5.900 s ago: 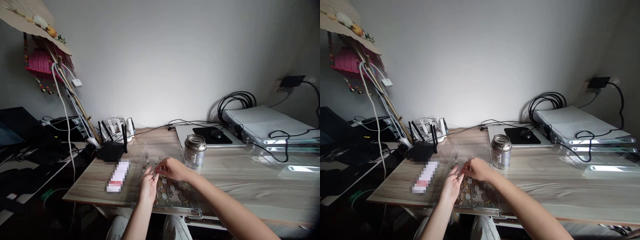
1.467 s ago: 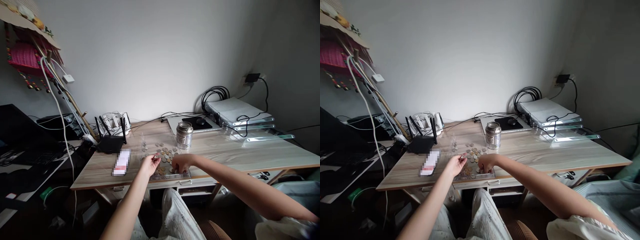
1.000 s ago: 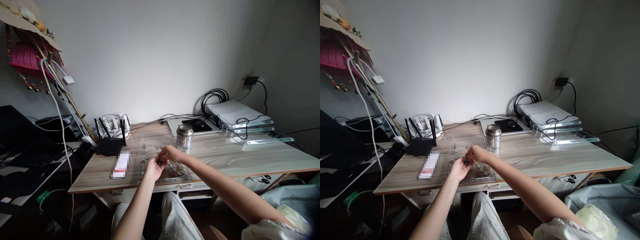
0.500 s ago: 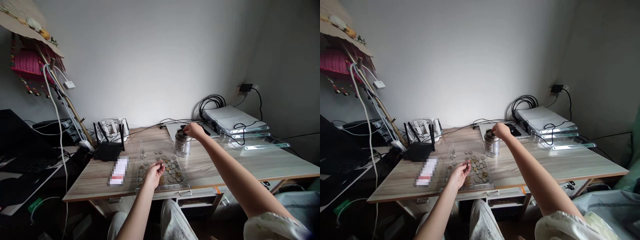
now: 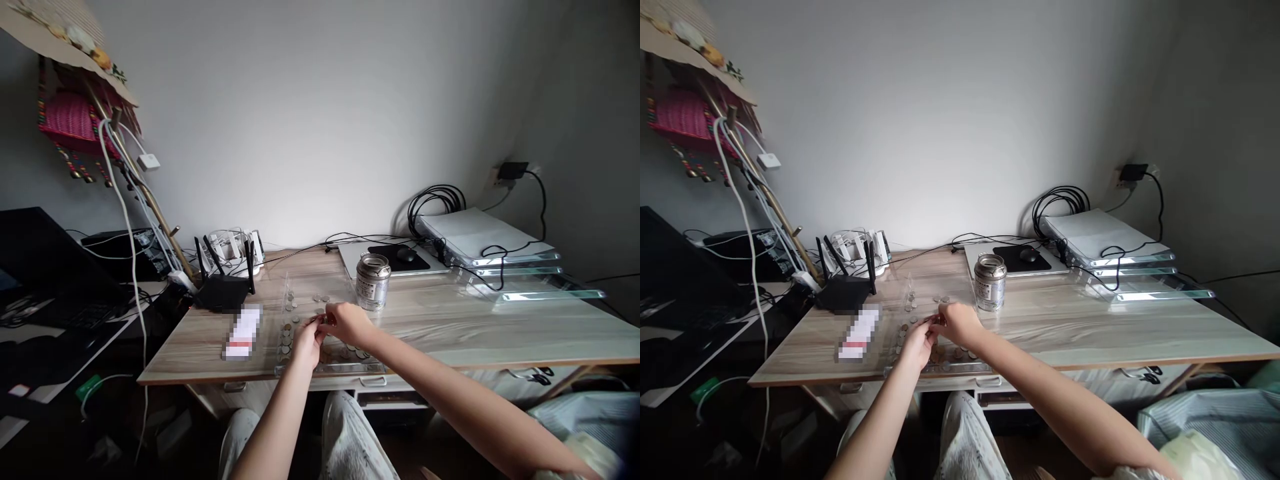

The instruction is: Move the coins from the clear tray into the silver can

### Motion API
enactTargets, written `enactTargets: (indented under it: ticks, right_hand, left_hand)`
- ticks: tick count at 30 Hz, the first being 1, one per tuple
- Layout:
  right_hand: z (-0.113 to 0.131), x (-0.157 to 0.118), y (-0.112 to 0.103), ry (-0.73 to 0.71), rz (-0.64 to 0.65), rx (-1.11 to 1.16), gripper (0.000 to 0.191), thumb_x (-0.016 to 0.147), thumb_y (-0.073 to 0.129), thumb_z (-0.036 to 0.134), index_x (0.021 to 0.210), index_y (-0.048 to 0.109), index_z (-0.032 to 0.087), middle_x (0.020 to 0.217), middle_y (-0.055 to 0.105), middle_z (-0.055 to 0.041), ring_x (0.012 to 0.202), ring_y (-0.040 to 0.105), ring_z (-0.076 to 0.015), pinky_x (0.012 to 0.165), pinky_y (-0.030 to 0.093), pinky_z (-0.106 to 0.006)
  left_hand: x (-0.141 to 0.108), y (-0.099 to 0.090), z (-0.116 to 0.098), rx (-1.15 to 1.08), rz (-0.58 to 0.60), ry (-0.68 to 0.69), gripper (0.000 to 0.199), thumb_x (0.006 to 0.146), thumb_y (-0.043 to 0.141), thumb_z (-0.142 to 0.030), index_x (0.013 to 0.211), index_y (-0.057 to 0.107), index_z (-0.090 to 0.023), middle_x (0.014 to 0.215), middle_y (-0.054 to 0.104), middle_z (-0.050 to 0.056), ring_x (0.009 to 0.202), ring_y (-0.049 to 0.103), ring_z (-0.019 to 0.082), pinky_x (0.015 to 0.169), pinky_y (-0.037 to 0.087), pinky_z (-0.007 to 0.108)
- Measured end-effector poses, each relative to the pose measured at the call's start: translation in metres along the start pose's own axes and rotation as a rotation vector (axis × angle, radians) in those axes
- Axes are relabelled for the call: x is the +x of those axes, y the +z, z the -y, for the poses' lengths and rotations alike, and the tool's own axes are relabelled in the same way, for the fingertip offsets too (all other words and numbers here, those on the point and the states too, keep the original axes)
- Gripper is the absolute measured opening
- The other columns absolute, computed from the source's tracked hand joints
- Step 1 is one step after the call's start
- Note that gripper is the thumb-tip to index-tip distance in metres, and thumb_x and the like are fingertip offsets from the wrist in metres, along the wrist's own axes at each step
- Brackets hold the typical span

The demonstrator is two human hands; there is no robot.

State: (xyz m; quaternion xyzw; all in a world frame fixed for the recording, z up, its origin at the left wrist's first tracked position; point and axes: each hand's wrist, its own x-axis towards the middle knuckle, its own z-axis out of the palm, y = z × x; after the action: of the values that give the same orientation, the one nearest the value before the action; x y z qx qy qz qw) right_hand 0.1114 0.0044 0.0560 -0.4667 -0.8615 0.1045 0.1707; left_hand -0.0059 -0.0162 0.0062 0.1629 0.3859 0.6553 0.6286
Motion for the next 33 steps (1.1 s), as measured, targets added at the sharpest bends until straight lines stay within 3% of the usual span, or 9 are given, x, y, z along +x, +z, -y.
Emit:
enactTargets:
  ticks: [4,8,12,15,19,22,28,31,33]
  right_hand:
    - [-0.013,0.009,0.008,0.012,-0.011,0.128,0.017,0.067,0.058,0.034,0.067,0.059,0.018,0.066,0.062,-0.0050,0.059,0.056,-0.0152,0.048,0.036,-0.024]
    - [-0.028,0.015,-0.003,-0.024,-0.048,0.297,0.013,0.066,0.058,0.031,0.062,0.060,0.018,0.060,0.062,-0.0017,0.055,0.056,-0.0126,0.048,0.039,-0.021]
    - [-0.050,0.022,-0.048,0.011,-0.342,0.325,0.017,0.069,0.056,0.035,0.065,0.061,0.018,0.064,0.064,-0.0008,0.060,0.057,-0.0128,0.053,0.041,-0.021]
    - [-0.076,0.032,-0.090,0.175,-0.513,0.114,0.016,0.069,0.055,0.033,0.072,0.062,0.019,0.071,0.065,-0.0019,0.066,0.057,-0.0140,0.056,0.040,-0.022]
    - [-0.102,0.043,-0.117,0.317,-0.328,-0.203,0.013,0.065,0.054,0.020,0.072,0.064,0.021,0.074,0.065,-0.0005,0.069,0.056,-0.0132,0.054,0.037,-0.019]
    - [-0.107,0.045,-0.117,0.306,-0.199,-0.271,0.016,0.064,0.052,0.017,0.074,0.064,0.021,0.076,0.065,-0.0003,0.070,0.056,-0.0127,0.054,0.037,-0.018]
    - [-0.100,0.050,-0.113,0.309,-0.133,-0.337,0.018,0.066,0.050,0.016,0.075,0.065,0.021,0.080,0.065,-0.0025,0.074,0.057,-0.0150,0.058,0.038,-0.021]
    - [-0.083,0.044,-0.103,0.271,-0.266,-0.337,0.021,0.072,0.046,0.020,0.085,0.064,0.021,0.086,0.064,-0.0056,0.080,0.056,-0.0175,0.062,0.040,-0.024]
    - [-0.063,0.035,-0.083,0.150,-0.312,-0.284,0.024,0.078,0.042,0.024,0.090,0.062,0.020,0.091,0.063,-0.0072,0.082,0.055,-0.0179,0.064,0.041,-0.025]
  left_hand:
    - [-0.002,0.001,-0.001,0.010,-0.020,-0.026,0.015,0.071,0.051,-0.003,0.062,0.059,-0.011,0.066,0.064,0.003,0.061,0.060,0.009,0.061,0.051,0.021]
    - [-0.003,0.001,-0.001,0.022,0.026,-0.065,0.013,0.072,0.050,-0.004,0.065,0.059,-0.010,0.066,0.064,0.005,0.063,0.062,0.014,0.067,0.052,0.028]
    - [-0.005,0.001,-0.002,0.050,0.045,-0.079,0.014,0.071,0.048,-0.002,0.068,0.059,-0.009,0.069,0.065,0.007,0.065,0.063,0.014,0.069,0.052,0.027]
    - [-0.005,0.000,-0.003,0.041,0.060,-0.094,0.015,0.071,0.046,-0.001,0.068,0.059,-0.009,0.068,0.065,0.008,0.068,0.064,0.015,0.072,0.052,0.027]
    - [-0.004,0.000,-0.004,0.006,0.037,-0.124,0.015,0.073,0.043,-0.005,0.071,0.057,-0.009,0.069,0.065,0.009,0.070,0.064,0.015,0.072,0.052,0.027]
    - [-0.003,-0.001,-0.003,-0.013,0.023,-0.138,0.013,0.074,0.042,-0.007,0.072,0.055,-0.008,0.071,0.064,0.010,0.070,0.064,0.016,0.071,0.052,0.027]
    - [-0.004,0.000,-0.005,-0.009,0.028,-0.159,0.013,0.074,0.041,-0.009,0.077,0.054,-0.008,0.075,0.063,0.012,0.072,0.064,0.017,0.070,0.051,0.028]
    - [-0.004,0.000,-0.006,-0.008,0.033,-0.164,0.016,0.075,0.040,-0.010,0.081,0.055,-0.007,0.077,0.063,0.013,0.073,0.063,0.017,0.070,0.050,0.027]
    - [-0.003,-0.001,-0.005,-0.014,0.045,-0.174,0.018,0.075,0.039,-0.011,0.082,0.055,-0.007,0.076,0.064,0.013,0.072,0.063,0.016,0.069,0.050,0.027]
